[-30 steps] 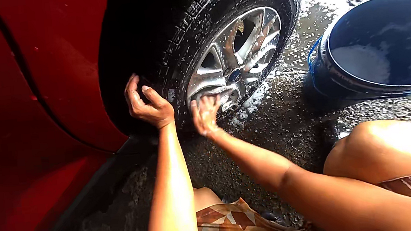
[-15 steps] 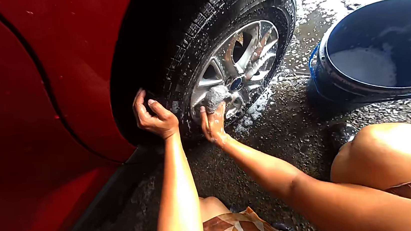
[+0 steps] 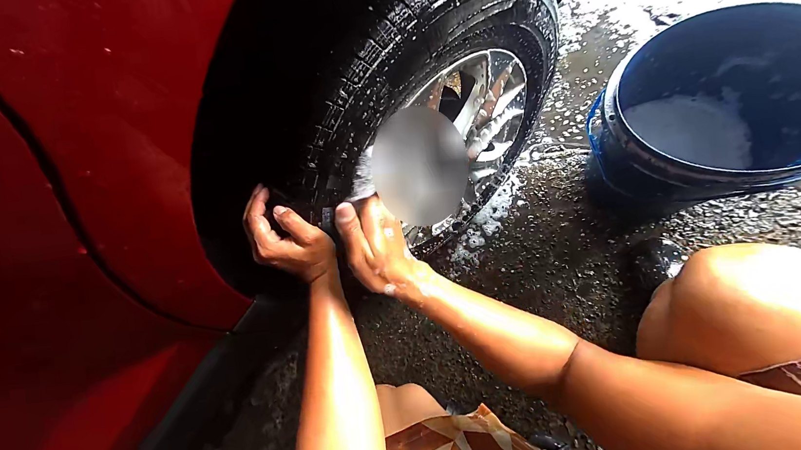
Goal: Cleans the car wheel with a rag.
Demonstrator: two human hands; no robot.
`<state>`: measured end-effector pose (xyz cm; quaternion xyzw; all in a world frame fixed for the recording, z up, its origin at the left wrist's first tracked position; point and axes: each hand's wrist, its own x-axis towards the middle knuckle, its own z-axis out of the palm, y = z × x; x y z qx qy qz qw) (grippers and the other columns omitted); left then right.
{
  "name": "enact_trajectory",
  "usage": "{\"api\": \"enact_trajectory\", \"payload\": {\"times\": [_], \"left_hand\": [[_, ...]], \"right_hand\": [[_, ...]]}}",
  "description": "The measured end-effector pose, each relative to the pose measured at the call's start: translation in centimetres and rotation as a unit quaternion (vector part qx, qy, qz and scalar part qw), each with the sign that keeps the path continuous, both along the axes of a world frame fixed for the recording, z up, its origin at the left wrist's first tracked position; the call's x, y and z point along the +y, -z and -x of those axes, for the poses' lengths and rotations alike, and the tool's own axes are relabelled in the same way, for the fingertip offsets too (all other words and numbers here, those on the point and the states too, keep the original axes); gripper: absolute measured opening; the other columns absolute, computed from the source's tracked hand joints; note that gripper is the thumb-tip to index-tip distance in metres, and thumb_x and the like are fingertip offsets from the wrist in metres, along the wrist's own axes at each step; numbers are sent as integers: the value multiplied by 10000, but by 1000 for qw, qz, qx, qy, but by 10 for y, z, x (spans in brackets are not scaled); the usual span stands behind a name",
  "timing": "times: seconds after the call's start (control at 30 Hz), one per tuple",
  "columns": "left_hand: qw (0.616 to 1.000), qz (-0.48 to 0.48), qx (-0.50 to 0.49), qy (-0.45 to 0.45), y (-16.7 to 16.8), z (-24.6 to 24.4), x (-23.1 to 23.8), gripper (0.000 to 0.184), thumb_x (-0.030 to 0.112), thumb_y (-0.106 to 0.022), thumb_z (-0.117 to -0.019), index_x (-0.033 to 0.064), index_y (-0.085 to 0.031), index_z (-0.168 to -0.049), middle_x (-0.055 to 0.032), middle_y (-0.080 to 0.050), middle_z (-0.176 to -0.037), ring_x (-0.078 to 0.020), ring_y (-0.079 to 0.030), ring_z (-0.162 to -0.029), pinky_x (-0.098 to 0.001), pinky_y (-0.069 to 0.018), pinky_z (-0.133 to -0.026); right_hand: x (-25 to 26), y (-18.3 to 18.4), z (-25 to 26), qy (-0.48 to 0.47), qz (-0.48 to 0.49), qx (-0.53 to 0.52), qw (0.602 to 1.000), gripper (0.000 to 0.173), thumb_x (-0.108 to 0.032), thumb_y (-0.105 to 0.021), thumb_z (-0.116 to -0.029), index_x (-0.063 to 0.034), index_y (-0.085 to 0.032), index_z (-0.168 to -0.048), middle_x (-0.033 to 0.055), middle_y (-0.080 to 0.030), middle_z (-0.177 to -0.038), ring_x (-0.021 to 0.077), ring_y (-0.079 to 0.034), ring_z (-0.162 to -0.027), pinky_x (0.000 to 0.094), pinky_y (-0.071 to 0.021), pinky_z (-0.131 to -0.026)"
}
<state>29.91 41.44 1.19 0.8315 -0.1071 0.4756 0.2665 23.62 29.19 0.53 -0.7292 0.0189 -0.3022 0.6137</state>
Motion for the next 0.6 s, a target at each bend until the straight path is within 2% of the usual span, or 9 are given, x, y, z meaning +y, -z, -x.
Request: {"api": "enact_trajectory", "payload": {"times": [0.1,0.17,0.23,0.27,0.3,0.37,0.47,0.53,0.6], "left_hand": [[1000,10,-9,11,-2,-1,-2,384,141,-409,-1037,-85,-658,-1222,-203,-671,-1286,-226,-627,-1255,-318,-477,-1090],[1000,16,-13,13,-2,-2,-3,389,153,-407,-1042,-81,-661,-1220,-207,-673,-1281,-231,-634,-1245,-322,-486,-1077],[1000,14,-15,11,-1,-2,-2,396,165,-397,-1048,-66,-664,-1227,-188,-675,-1290,-222,-635,-1245,-331,-493,-1074],[1000,12,-12,9,0,-2,-1,399,174,-390,-1053,-55,-663,-1234,-172,-673,-1298,-212,-634,-1247,-333,-496,-1077],[1000,13,-12,7,1,-3,-1,402,180,-389,-1055,-52,-664,-1233,-167,-675,-1296,-211,-637,-1242,-337,-498,-1075],[1000,15,-14,6,2,-1,-1,399,180,-394,-1053,-55,-668,-1224,-172,-677,-1292,-215,-642,-1235,-340,-498,-1071],[1000,21,-21,7,2,-3,1,388,163,-412,-1037,-64,-678,-1204,-186,-688,-1265,-218,-649,-1221,-320,-502,-1057],[1000,22,-14,15,4,-1,1,383,154,-415,-1040,-75,-669,-1211,-200,-682,-1264,-222,-640,-1230,-317,-492,-1067],[1000,22,-9,16,4,1,-2,390,157,-406,-1045,-75,-659,-1229,-200,-674,-1281,-219,-634,-1239,-323,-488,-1070]], "right_hand": [[-29,20,-25,6,80,21,997,658,-573,-288,-1059,-54,-678,-1159,224,-663,-1175,388,-616,-1168,643,-462,-981],[-45,54,-58,114,128,-7,985,495,-390,-366,-1065,-13,-674,-1148,274,-649,-1180,461,-562,-1220,701,-338,-1049],[-42,83,-67,162,114,-41,979,487,-268,-365,-1023,89,-611,-1245,370,-529,-1369,527,-374,-1412,690,-110,-1206],[-32,93,-61,157,95,-29,983,516,-269,-354,-1023,102,-562,-1315,378,-461,-1447,507,-314,-1464,650,-96,-1236],[-20,100,-49,127,68,11,990,529,-275,-359,-1033,95,-501,-1384,361,-407,-1497,458,-300,-1485,588,-157,-1252],[-6,96,-30,90,26,96,991,491,-282,-421,-999,105,-574,-1259,360,-528,-1334,473,-478,-1330,595,-348,-1142],[-23,67,-35,83,77,55,992,446,-362,-432,-1011,13,-667,-1066,273,-648,-1082,452,-587,-1150,698,-324,-1070],[-47,61,-68,169,104,-26,980,475,-445,-433,-1003,-80,-735,-965,191,-726,-1013,415,-632,-1123,713,-295,-1071],[-63,92,-93,235,102,-83,963,449,-397,-449,-1021,-67,-753,-1041,216,-710,-1151,452,-552,-1257,709,-223,-1148]]}}
